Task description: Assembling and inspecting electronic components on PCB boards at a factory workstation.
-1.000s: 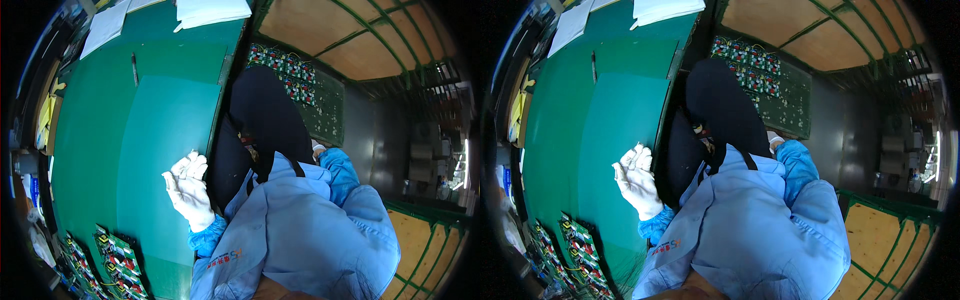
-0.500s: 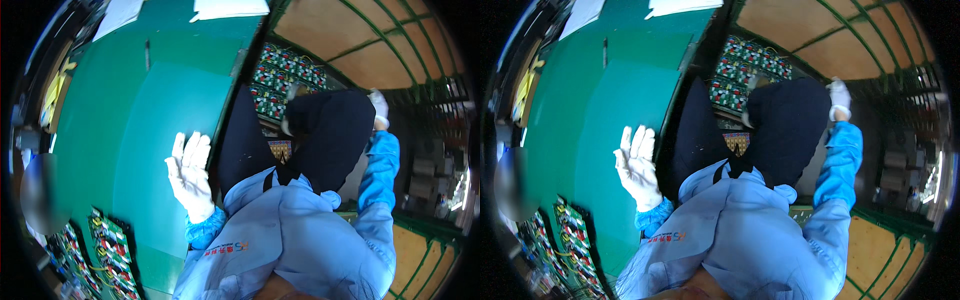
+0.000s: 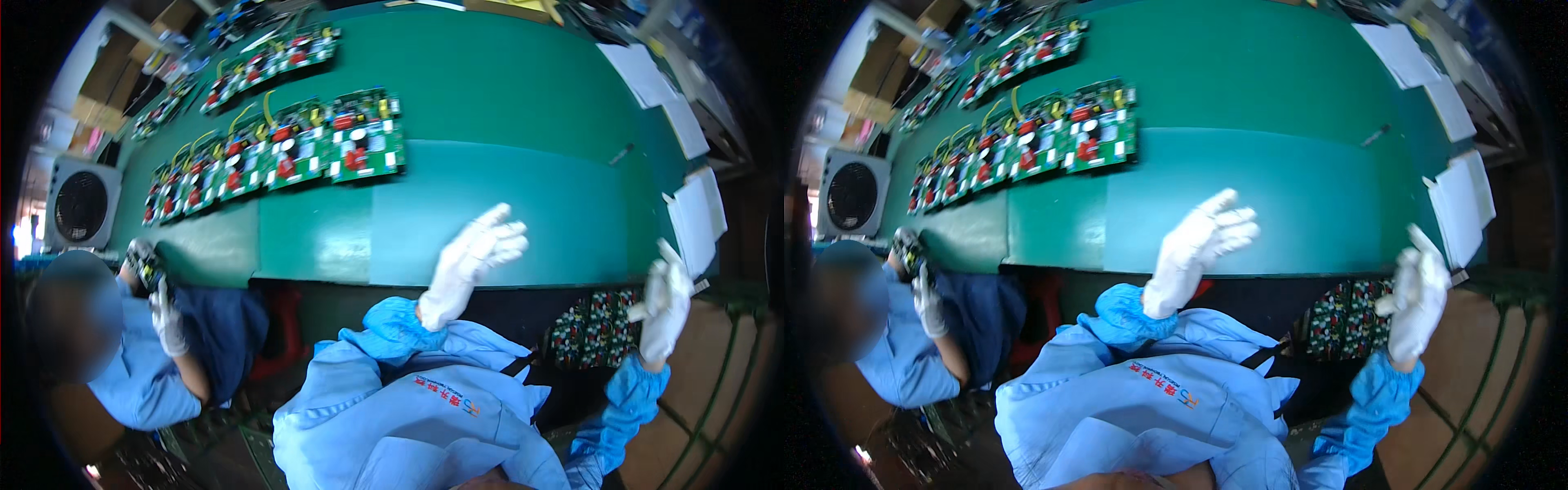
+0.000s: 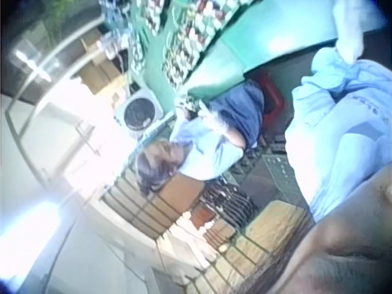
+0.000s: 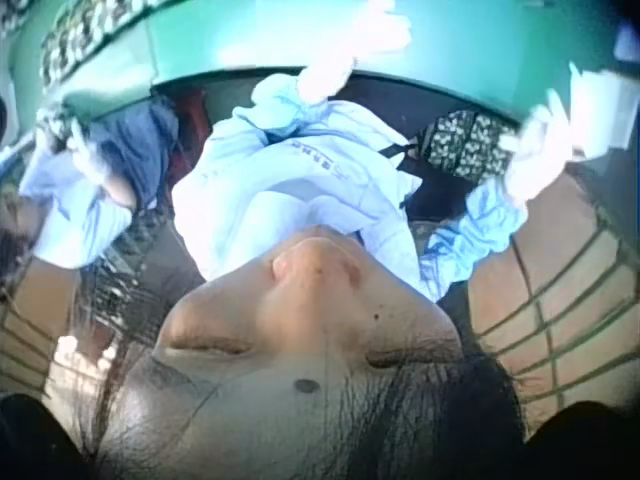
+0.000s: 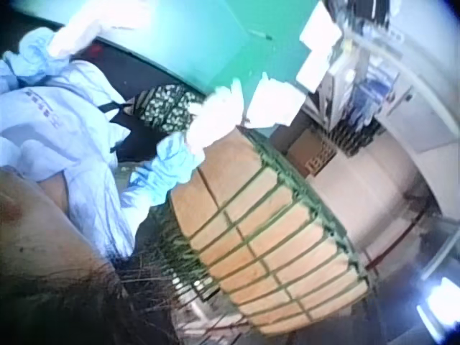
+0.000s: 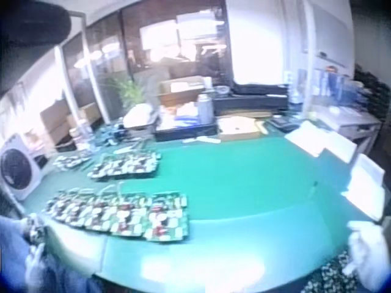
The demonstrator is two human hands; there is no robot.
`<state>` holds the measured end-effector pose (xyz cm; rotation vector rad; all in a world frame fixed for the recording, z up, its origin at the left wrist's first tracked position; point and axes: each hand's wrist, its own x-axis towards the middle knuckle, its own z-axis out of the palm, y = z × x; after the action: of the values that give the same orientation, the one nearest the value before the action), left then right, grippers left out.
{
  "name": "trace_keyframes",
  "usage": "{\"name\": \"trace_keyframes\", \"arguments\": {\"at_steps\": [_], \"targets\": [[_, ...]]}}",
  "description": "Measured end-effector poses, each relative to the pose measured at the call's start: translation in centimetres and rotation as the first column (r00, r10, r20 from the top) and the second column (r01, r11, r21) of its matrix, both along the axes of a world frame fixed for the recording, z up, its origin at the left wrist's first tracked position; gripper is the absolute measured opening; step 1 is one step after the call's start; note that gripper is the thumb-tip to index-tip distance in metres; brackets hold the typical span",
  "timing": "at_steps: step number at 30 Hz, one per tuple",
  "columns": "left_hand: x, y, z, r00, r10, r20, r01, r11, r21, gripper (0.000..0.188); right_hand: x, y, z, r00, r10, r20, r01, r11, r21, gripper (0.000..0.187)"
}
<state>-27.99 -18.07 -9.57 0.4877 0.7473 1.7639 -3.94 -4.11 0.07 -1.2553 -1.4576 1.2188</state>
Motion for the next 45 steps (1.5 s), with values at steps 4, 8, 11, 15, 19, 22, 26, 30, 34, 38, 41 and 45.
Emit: {"name": "trace_keyframes", "arguments": {"at_steps": [4, 8, 11, 15, 19, 22, 26, 30, 34, 38, 41, 45], "targets": [[-5.9, -7.8, 2.8, 0.787, 0.580, -0.211, -0.609, 0.785, -0.112, 0.057, -10.9, -2.1, -1.1, 0.852, 0.485, -0.197, -0.523, 0.804, -0.283, 0.051], [-12.1, -15.1, 3.2, 0.428, 0.849, -0.310, -0.888, 0.458, 0.028, 0.055, -18.4, -6.0, -2.8, 0.519, 0.671, -0.529, -0.854, 0.378, -0.358, 0.052], [-17.5, -20.5, 2.5, 0.369, 0.904, -0.218, -0.925, 0.380, 0.010, 0.058, -22.5, -9.8, -3.0, 0.334, 0.556, -0.761, -0.935, 0.095, -0.341, 0.062], [-24.4, -24.4, 3.2, 0.518, 0.853, -0.063, -0.855, 0.514, -0.066, 0.056, -27.6, -13.8, -3.1, 0.318, 0.347, -0.883, -0.929, -0.074, -0.363, 0.070], [-28.7, -23.3, 3.9, 0.766, 0.616, 0.185, -0.600, 0.788, -0.139, 0.055, -32.2, -16.2, -5.6, 0.382, 0.061, -0.922, -0.922, -0.040, -0.385, 0.072], [-30.5, -22.2, 3.3, 0.735, 0.667, 0.123, -0.648, 0.744, -0.161, 0.047, -36.3, -17.3, -10.8, 0.148, -0.077, -0.986, -0.989, -0.036, -0.146, 0.062], [-31.8, -20.5, 3.2, 0.766, 0.618, 0.178, -0.618, 0.784, -0.060, 0.040, -38.9, -18.0, -11.2, 0.164, 0.255, -0.953, -0.953, 0.292, -0.086, 0.052], [-34.0, -20.7, 1.9, 0.782, 0.607, 0.146, -0.600, 0.795, -0.091, 0.040, -39.2, -18.3, -10.1, 0.333, 0.424, -0.842, -0.897, 0.418, -0.145, 0.045], [-35.0, -20.4, 0.6, 0.759, 0.650, 0.009, -0.643, 0.753, -0.142, 0.024, -38.8, -17.7, -7.4, 0.535, 0.703, -0.468, -0.839, 0.507, -0.196, 0.040], [-35.7, -20.7, 0.3, 0.729, 0.685, -0.007, -0.678, 0.720, -0.151, 0.022, -40.6, -17.9, -9.7, 0.495, 0.273, -0.825, -0.823, 0.452, -0.344, 0.033], [-34.4, -20.8, 1.0, 0.666, 0.743, -0.065, -0.740, 0.648, -0.181, 0.020, -38.9, -17.3, -7.4, 0.490, 0.135, -0.861, -0.829, 0.378, -0.413, 0.030], [-29.2, -17.5, 0.9, 0.678, 0.735, -0.006, -0.723, 0.666, -0.186, 0.016, -34.5, -14.7, -7.7, 0.510, 0.239, -0.826, -0.769, 0.558, -0.313, 0.032]]}}
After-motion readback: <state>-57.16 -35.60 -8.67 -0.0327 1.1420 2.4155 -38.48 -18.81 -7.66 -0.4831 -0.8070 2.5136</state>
